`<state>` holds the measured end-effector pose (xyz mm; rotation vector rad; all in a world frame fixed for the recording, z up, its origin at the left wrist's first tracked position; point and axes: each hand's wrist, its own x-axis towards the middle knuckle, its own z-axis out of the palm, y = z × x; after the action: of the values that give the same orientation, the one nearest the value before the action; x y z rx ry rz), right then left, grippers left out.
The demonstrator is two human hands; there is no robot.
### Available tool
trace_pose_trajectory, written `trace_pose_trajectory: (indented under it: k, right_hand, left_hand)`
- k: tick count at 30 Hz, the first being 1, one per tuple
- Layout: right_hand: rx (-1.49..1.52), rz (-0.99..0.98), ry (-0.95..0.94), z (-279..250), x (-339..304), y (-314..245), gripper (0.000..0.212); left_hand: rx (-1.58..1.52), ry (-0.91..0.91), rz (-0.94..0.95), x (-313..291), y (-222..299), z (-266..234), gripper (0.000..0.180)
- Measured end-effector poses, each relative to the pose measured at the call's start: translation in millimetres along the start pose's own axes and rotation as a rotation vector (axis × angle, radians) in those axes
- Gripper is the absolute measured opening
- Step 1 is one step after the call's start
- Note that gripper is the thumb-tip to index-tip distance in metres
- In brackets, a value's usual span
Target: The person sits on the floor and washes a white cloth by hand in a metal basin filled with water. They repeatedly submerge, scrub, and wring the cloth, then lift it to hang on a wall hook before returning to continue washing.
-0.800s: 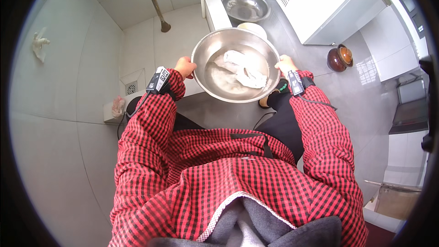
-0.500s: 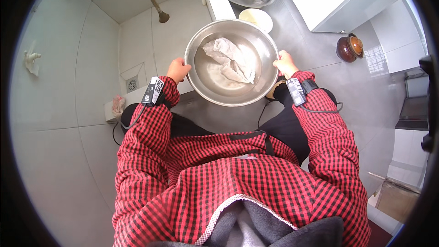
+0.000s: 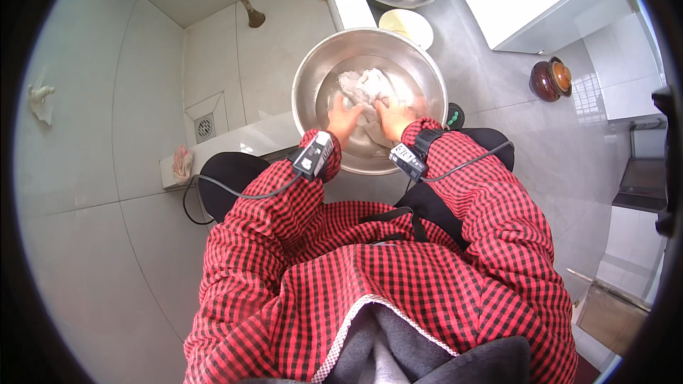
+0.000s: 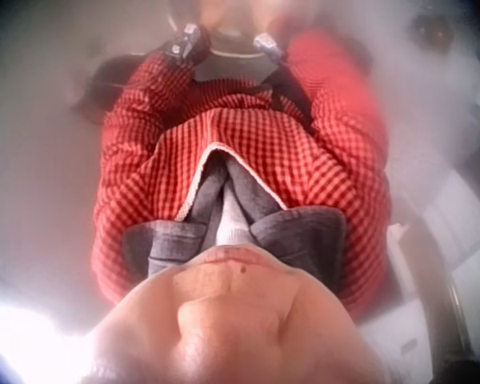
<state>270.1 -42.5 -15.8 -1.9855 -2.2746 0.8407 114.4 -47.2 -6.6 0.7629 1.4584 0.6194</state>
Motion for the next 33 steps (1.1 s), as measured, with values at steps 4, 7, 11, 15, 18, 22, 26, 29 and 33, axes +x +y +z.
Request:
trace_pose_trajectory:
  k: [4,7,11,15,18,22,26,29,33]
  right_hand:
    - [0.118,0.013,-0.098,-13,3,7,0.043]
    - [-0.026,0.040,-0.102,-17,8,2,0.045]
    - [0.472,0.035,-0.082,-10,5,-20,0.036]
    - [1.043,-0.091,-0.074,-16,-6,-48,0.010]
    - [1.129,-0.204,-0.094,-30,-21,-64,0.007]
    - [0.812,-0.360,0.207,-35,-26,-79,0.019]
    - [0.495,-0.484,0.404,-32,-14,-75,0.020]
    - [0.289,-0.421,0.375,-27,-2,-57,0.026]
    - [0.482,-0.053,0.286,-20,23,-16,0.043]
  left_hand:
    - [-0.373,-0.076,-0.275,2,9,-4,0.081]
    - [-0.427,-0.063,-0.292,-4,18,-3,0.081]
    - [-0.433,-0.202,-0.347,-14,20,7,0.079]
    - [-0.698,-0.334,-0.341,-8,19,2,0.067]
    - [-0.759,-0.290,-0.246,6,14,-5,0.069]
    - [-1.016,-0.827,0.002,25,-8,-3,0.061]
    - [-0.777,-0.655,0.168,31,-20,8,0.051]
    - [-0.452,-0.344,0.257,18,-12,18,0.044]
    - [-0.695,-0.213,-0.068,-3,17,25,0.034]
